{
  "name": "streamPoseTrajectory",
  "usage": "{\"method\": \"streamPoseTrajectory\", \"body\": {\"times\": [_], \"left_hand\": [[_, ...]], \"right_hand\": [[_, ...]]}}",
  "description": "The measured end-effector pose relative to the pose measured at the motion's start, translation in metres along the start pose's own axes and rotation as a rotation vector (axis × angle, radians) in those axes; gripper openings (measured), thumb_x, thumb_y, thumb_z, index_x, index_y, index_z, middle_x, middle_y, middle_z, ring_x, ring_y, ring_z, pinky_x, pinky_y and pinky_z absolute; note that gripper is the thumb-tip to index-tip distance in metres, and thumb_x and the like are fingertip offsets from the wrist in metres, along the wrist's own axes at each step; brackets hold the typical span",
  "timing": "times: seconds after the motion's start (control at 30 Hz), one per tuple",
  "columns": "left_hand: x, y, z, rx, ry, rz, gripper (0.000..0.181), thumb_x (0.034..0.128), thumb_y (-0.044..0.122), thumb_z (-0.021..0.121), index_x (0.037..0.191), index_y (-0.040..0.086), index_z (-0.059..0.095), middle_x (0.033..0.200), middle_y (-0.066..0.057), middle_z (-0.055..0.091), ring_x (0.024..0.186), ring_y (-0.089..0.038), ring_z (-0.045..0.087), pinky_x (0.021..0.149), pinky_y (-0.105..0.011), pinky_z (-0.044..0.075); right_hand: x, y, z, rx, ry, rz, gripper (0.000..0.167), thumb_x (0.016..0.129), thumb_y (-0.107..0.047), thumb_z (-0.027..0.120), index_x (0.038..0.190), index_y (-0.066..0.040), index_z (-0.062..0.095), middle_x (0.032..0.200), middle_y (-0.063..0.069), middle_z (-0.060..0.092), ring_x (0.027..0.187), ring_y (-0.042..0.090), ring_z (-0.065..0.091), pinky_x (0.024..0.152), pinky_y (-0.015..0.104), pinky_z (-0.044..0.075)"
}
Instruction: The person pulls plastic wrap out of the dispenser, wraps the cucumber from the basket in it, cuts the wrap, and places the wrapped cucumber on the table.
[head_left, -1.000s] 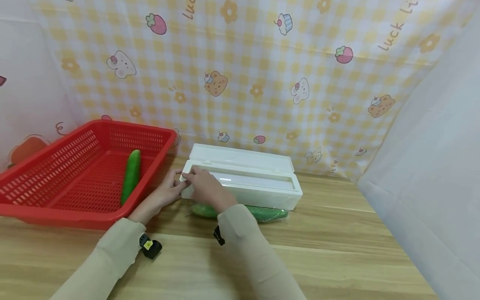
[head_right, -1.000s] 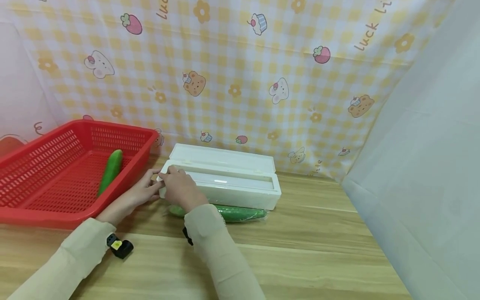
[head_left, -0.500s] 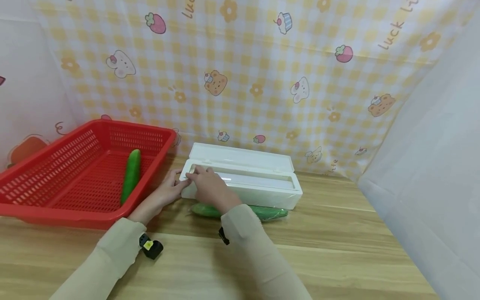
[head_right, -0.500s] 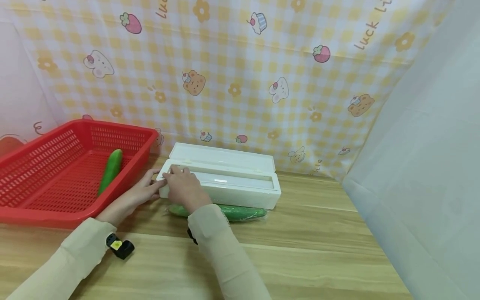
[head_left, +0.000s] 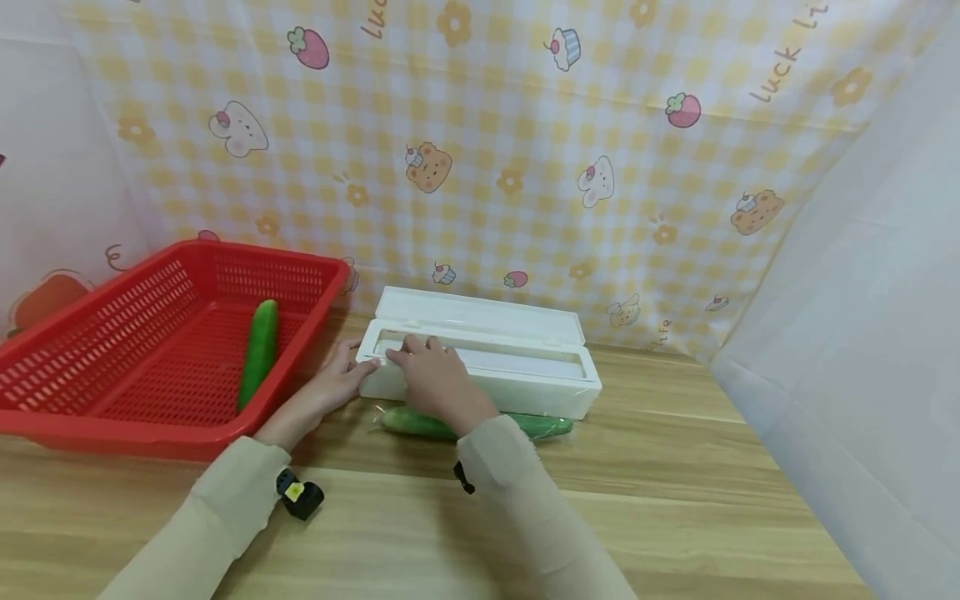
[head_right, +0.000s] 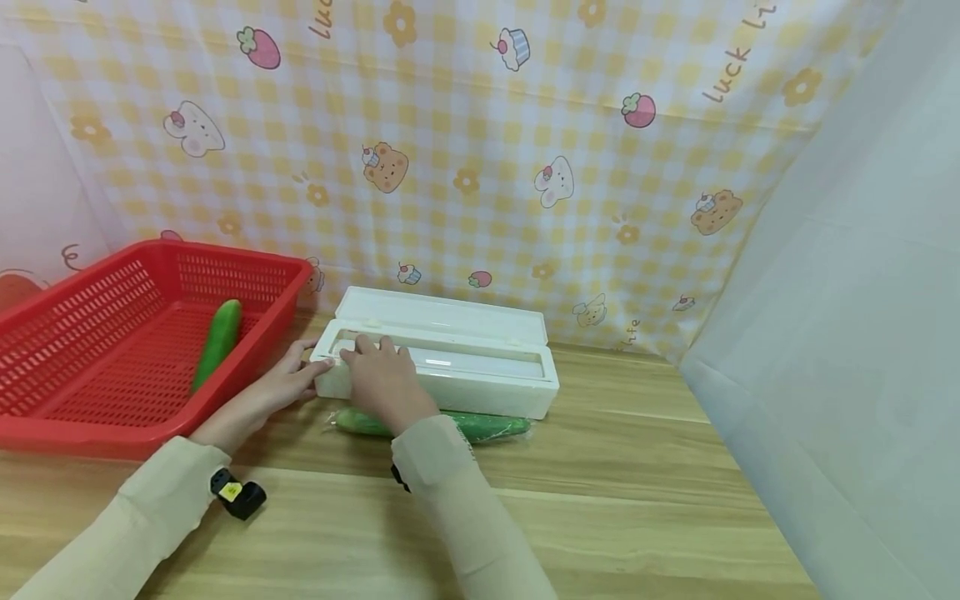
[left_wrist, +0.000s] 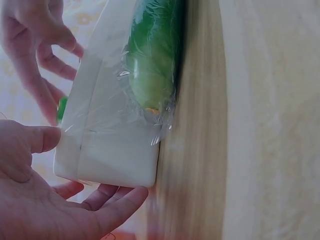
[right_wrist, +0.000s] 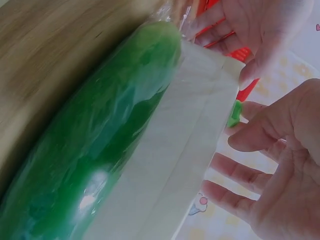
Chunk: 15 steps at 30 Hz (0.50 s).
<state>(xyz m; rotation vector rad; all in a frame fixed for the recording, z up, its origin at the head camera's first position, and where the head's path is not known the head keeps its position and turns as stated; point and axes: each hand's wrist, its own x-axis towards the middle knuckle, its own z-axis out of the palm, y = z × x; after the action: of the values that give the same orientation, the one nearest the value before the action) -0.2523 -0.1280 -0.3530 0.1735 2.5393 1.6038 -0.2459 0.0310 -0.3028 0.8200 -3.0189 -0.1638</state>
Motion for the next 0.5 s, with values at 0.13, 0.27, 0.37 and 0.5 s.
{"method": "streamPoseTrajectory", "body": {"times": [0.13, 0.27, 0.37, 0.5], "left_hand": [[0.001, 0.001, 0.000, -0.006, -0.010, -0.005, 0.061, 0.0999, 0.026, 0.038, 0.143, -0.006, 0.007, 0.124, -0.035, 0.046, 0.112, -0.036, 0.052, 0.091, -0.043, 0.046], [0.002, 0.000, 0.001, -0.018, -0.015, -0.012, 0.061, 0.0999, 0.025, 0.037, 0.143, -0.006, 0.007, 0.127, -0.036, 0.045, 0.115, -0.038, 0.050, 0.095, -0.045, 0.044], [0.003, 0.000, 0.001, -0.004, -0.006, -0.014, 0.061, 0.0997, 0.025, 0.037, 0.143, -0.006, 0.007, 0.127, -0.035, 0.045, 0.116, -0.037, 0.049, 0.094, -0.042, 0.043], [0.003, -0.001, 0.001, 0.009, 0.007, -0.016, 0.061, 0.0994, 0.026, 0.037, 0.143, -0.005, 0.008, 0.126, -0.034, 0.046, 0.116, -0.036, 0.049, 0.091, -0.038, 0.043]], "right_hand": [[-0.005, 0.005, 0.002, 0.004, 0.007, 0.015, 0.052, 0.091, -0.021, 0.058, 0.140, -0.029, 0.042, 0.132, -0.005, 0.047, 0.119, 0.021, 0.045, 0.093, 0.039, 0.043], [-0.011, 0.011, 0.005, 0.002, 0.017, 0.024, 0.052, 0.092, -0.019, 0.056, 0.140, -0.029, 0.041, 0.133, -0.005, 0.046, 0.119, 0.021, 0.044, 0.093, 0.038, 0.042], [-0.016, 0.016, 0.008, 0.004, 0.041, 0.026, 0.052, 0.091, -0.018, 0.056, 0.140, -0.028, 0.042, 0.132, -0.005, 0.046, 0.117, 0.021, 0.045, 0.090, 0.037, 0.043], [-0.022, 0.025, 0.012, 0.013, 0.073, 0.027, 0.053, 0.089, -0.016, 0.058, 0.139, -0.027, 0.044, 0.131, -0.005, 0.047, 0.115, 0.022, 0.045, 0.086, 0.036, 0.043]]}}
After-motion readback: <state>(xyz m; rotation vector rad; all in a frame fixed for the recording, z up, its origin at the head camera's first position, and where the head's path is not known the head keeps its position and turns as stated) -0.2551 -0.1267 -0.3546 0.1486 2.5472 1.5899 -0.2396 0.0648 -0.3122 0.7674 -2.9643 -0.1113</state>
